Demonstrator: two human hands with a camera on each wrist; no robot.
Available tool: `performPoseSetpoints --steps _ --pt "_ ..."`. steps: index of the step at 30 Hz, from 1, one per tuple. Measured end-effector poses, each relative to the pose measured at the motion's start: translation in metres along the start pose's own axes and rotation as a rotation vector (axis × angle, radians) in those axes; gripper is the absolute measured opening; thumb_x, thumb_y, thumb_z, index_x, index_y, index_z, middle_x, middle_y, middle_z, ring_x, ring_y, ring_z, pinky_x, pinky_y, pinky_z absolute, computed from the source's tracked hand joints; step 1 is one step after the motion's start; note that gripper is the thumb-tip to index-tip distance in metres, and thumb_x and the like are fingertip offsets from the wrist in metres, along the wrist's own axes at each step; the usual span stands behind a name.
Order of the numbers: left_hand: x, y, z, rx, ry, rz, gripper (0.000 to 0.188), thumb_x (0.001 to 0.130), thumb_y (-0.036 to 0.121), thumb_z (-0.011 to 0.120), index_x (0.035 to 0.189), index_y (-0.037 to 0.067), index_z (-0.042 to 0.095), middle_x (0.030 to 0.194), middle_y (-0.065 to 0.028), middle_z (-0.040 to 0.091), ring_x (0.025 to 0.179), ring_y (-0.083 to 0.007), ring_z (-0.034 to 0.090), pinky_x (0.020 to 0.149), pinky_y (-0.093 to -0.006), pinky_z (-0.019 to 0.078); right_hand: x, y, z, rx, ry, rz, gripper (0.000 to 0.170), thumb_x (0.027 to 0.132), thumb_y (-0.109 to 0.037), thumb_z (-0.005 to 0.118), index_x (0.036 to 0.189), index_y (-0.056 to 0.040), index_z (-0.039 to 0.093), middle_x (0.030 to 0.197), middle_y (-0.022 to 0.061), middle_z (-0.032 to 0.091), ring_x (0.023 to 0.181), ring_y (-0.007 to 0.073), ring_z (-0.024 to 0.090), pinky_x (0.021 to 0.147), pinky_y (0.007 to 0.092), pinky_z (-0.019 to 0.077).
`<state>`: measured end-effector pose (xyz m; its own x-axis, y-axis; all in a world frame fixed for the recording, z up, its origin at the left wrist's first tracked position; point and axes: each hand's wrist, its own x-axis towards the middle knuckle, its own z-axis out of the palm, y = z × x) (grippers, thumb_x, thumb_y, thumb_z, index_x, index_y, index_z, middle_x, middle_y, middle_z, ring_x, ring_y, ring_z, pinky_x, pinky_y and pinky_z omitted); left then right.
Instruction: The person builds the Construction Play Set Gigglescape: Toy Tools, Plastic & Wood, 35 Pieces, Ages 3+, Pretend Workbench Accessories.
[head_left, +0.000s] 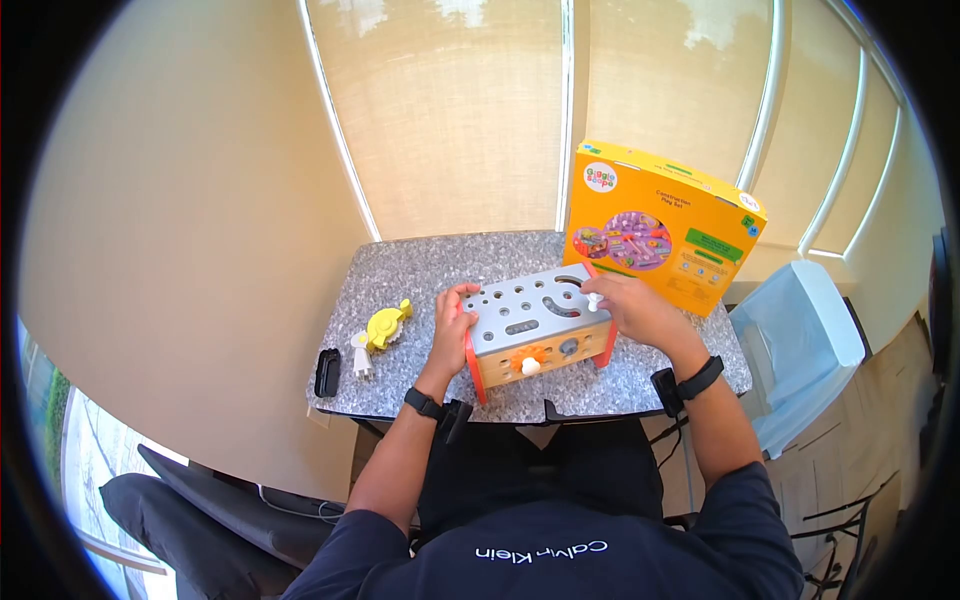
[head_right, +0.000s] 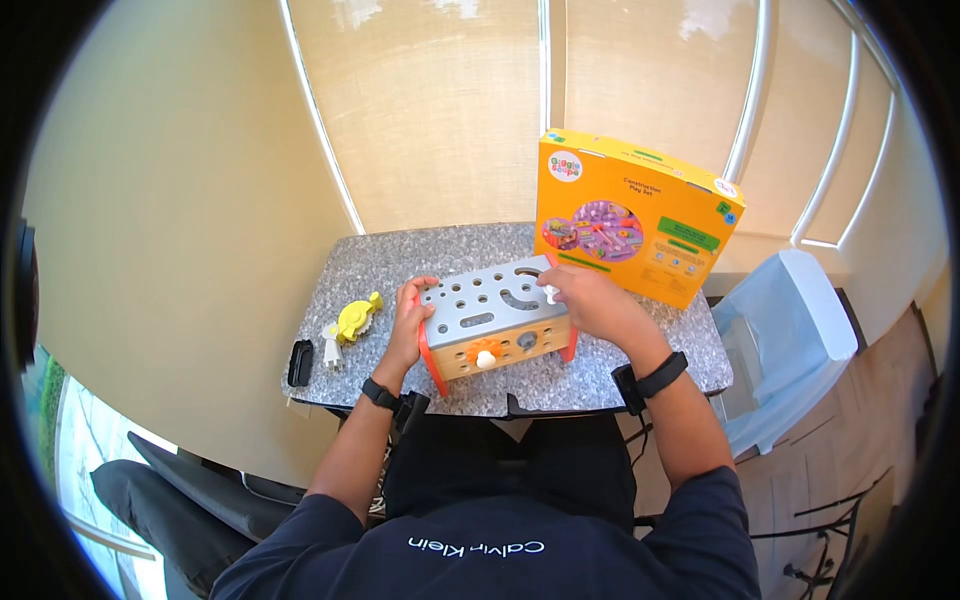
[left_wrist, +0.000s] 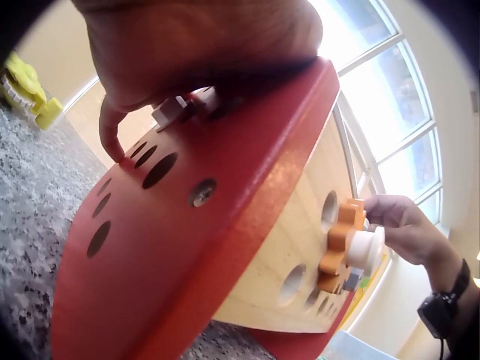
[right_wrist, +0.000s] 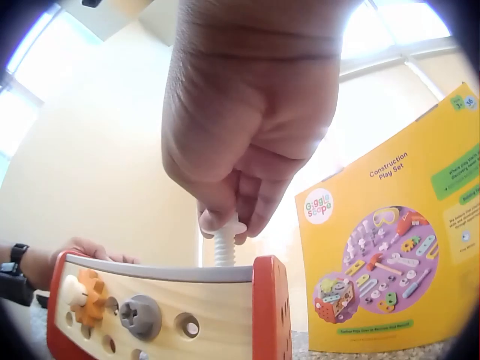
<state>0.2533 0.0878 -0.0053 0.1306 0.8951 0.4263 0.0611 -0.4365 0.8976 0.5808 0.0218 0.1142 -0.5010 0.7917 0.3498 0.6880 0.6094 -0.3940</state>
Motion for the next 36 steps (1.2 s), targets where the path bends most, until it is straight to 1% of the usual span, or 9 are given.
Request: performPoseSetpoints --steps 2,4,10,14,19,22,25,29,36 --pt "-0.001 -0.001 0.000 0.004 -0.002 0.004 0.047 0.085 0.011 0.052 0.131 0.004 0.057 0.132 -0.0147 0.043 0.131 -0.0289 0.043 0.116 -0.0397 0.0332 0.001 -0.003 0.001 -0.028 -0.004 0.089 0.028 0.089 -0.001 0.065 0.117 -0.0010 0.066 0.120 0.0187 0.067 0.119 0.0384 0.062 0.100 0.0439 0.0509" --pt "-0.001 0.000 0.000 0.006 -0.002 0.014 0.047 0.085 0.012 0.052 0.131 0.004 0.057 0.133 -0.0147 0.043 0.131 -0.0290 0.043 0.116 -0.0397 0.0332 0.003 -0.009 0.001 -0.244 0.113 -0.023 0.023 0.088 -0.015 0.073 0.105 -0.0014 0.068 0.103 0.0156 0.069 0.103 0.0354 0.066 0.091 0.0438 0.0524" --pt "-0.001 0.002 0.000 0.022 0.003 0.017 0.047 0.085 0.013 0.052 0.131 0.003 0.057 0.131 -0.0142 0.044 0.132 -0.0284 0.042 0.116 -0.0399 0.0317 0.018 0.001 0.014 -0.492 0.159 0.068 0.037 0.095 -0.043 0.066 0.099 -0.0058 0.065 0.103 0.0149 0.067 0.102 0.0317 0.063 0.090 0.0468 0.0487" --pt "-0.002 0.000 0.001 0.033 0.013 0.035 0.046 0.084 0.014 0.052 0.129 0.003 0.057 0.131 -0.0150 0.046 0.133 -0.0293 0.041 0.117 -0.0402 0.0298 0.023 0.000 0.023 -0.465 0.185 0.059 0.041 0.096 -0.044 0.064 0.108 -0.0049 0.062 0.111 0.0163 0.066 0.110 0.0331 0.060 0.095 0.0476 0.0465" --pt "-0.002 0.003 0.000 0.071 0.019 0.040 0.046 0.084 0.014 0.052 0.128 0.004 0.057 0.130 -0.0155 0.047 0.132 -0.0303 0.040 0.117 -0.0403 0.0286 0.017 -0.006 0.012 -0.137 0.159 -0.047 0.034 0.097 -0.021 0.060 0.126 -0.0033 0.058 0.120 0.0191 0.063 0.120 0.0372 0.058 0.101 0.0478 0.0453" --pt "-0.001 -0.001 0.000 0.073 0.016 0.049 0.046 0.084 0.015 0.052 0.128 0.004 0.057 0.130 -0.0154 0.047 0.133 -0.0302 0.040 0.117 -0.0404 0.0284 0.011 -0.011 -0.008 0.079 -0.017 0.016 0.027 0.094 -0.010 0.059 0.120 -0.0027 0.062 0.116 0.0193 0.063 0.113 0.0365 0.060 0.098 0.0439 0.0472" --pt "-0.002 -0.001 0.001 0.015 0.012 0.030 0.046 0.084 0.015 0.053 0.128 0.004 0.057 0.131 -0.0153 0.046 0.133 -0.0304 0.040 0.117 -0.0407 0.0285 0.010 -0.004 -0.014 0.036 -0.115 0.030 0.020 0.092 -0.006 0.062 0.112 -0.0015 0.067 0.107 0.0192 0.066 0.107 0.0368 0.063 0.091 0.0427 0.0512" --pt "-0.001 -0.001 0.002 -0.008 0.018 0.013 0.045 0.085 0.015 0.053 0.128 0.005 0.058 0.131 -0.0152 0.045 0.132 -0.0304 0.041 0.117 -0.0408 0.0290 0.011 0.004 -0.006 -0.011 0.007 -0.034 0.015 0.093 -0.012 0.065 0.102 -0.0010 0.070 0.098 0.0189 0.067 0.099 0.0375 0.065 0.086 0.0434 0.0527" --pt "0.000 -0.003 0.000 0.021 0.020 0.031 0.044 0.085 0.014 0.053 0.128 0.005 0.058 0.129 -0.0150 0.047 0.132 -0.0303 0.041 0.117 -0.0407 0.0292 0.021 -0.014 -0.004 -0.433 0.015 0.168 0.040 0.092 -0.042 0.070 0.092 -0.0018 0.066 0.090 0.0179 0.068 0.090 0.0345 0.067 0.073 0.0444 0.0519"
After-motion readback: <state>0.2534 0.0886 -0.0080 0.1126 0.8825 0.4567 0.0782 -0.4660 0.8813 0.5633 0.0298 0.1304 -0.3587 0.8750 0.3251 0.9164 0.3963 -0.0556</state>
